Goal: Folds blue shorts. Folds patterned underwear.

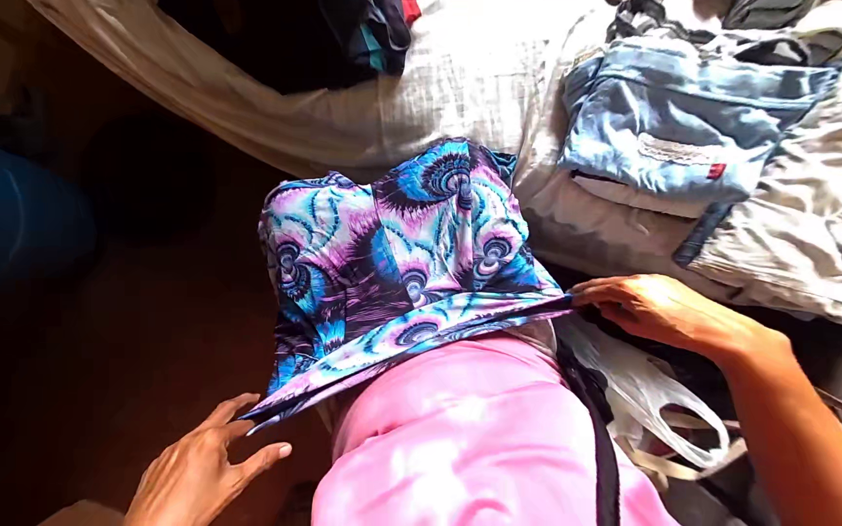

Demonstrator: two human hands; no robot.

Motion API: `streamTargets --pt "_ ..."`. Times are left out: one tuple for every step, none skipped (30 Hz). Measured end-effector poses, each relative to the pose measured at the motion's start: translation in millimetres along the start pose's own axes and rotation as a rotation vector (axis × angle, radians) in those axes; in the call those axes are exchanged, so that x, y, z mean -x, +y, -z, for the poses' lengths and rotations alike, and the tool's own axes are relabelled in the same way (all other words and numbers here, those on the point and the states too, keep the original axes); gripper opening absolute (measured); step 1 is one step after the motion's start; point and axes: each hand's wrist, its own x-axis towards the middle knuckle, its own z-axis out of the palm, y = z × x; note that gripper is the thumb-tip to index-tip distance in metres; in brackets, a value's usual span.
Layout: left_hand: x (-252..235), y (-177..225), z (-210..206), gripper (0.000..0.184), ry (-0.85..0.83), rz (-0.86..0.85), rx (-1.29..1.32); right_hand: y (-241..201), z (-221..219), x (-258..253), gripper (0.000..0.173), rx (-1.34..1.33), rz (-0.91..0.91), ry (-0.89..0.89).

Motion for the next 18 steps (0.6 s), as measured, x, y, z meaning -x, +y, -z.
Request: streamTargets --pt "-0.3 -2.4 -1.2 0.050 -0.005 -0.008 0.007 2.4 -1.0 1.3 0.030 0.015 0.001 0.003" --pt "-0.6 -4.6 -2.8 0.047 -0.009 -0.019 0.017 4.4 -1.5 2.6 0.027 0.024 -0.009 -0.011" --pt "-1.1 -6.7 -4.5 0.045 -0.008 -0.034 0.029 5.7 -2.5 3.9 0.023 0.029 -0.022 -0.018" --pt "-2.0 -8.7 -6.3 0.042 0.012 -0.062 0.039 6.7 -4.4 4.4 0.020 0.033 -0.020 0.001" --pt "-3.0 -10.7 -8.4 0.040 0.055 -0.103 0.051 7.6 -6.2 4.4 0.020 0.036 -0.001 0.036" --pt "-4.1 -12.6 -10.2 0.038 0.115 -0.159 0.068 8.5 -7.7 4.3 0.022 0.038 0.029 0.085" --pt "-6.1 -15.3 -12.0 0.034 0.187 -0.225 0.085 9.2 -8.9 3.6 0.025 0.037 0.065 0.147" --pt "-8.7 -19.0 -13.4 0.032 0.260 -0.299 0.113 8.5 -8.9 2.1 0.027 0.023 0.096 0.211" --pt "-11.2 -22.7 -13.2 0.030 0.312 -0.371 0.171 6.1 -7.5 -0.2 0.028 -0.016 0.119 0.263" --pt "-13.8 -27.1 -12.6 0.028 0.347 -0.443 0.254 3.6 -5.2 -2.3 0.027 -0.071 0.136 0.299" --pt "-16.4 -32.2 -12.0 0.025 0.371 -0.509 0.346 1.2 -2.3 -3.7 0.025 -0.139 0.151 0.327" --pt "-19.2 -37.1 -10.6 0.021 0.384 -0.563 0.427 -1.9 1.2 -5.2 0.021 -0.218 0.164 0.358" --pt "-22.1 -40.9 -7.7 0.016 0.389 -0.603 0.494 -5.3 5.8 -7.3 0.016 -0.285 0.169 0.400" --pt "-24.9 -42.4 -2.6 0.013 0.396 -0.631 0.542 -8.4 12.2 -10.2 0.013 -0.337 0.168 0.446" --pt "-27.5 -42.6 5.2 0.012 0.411 -0.645 0.569 -11.3 20.7 -14.3 0.012 -0.373 0.169 0.487" --pt "-30.6 -43.4 15.2 0.013 0.437 -0.651 0.579 -15.0 31.1 -20.7 0.011 -0.397 0.171 0.532" --pt "-33.6 -44.6 26.7 0.015 0.482 -0.647 0.580 -17.8 43.6 -29.6 0.014 -0.414 0.180 0.586" --pt "-37.0 -45.0 40.2 0.018 0.555 -0.640 0.575 -19.2 58.2 -41.6 0.019 -0.410 0.198 0.642"
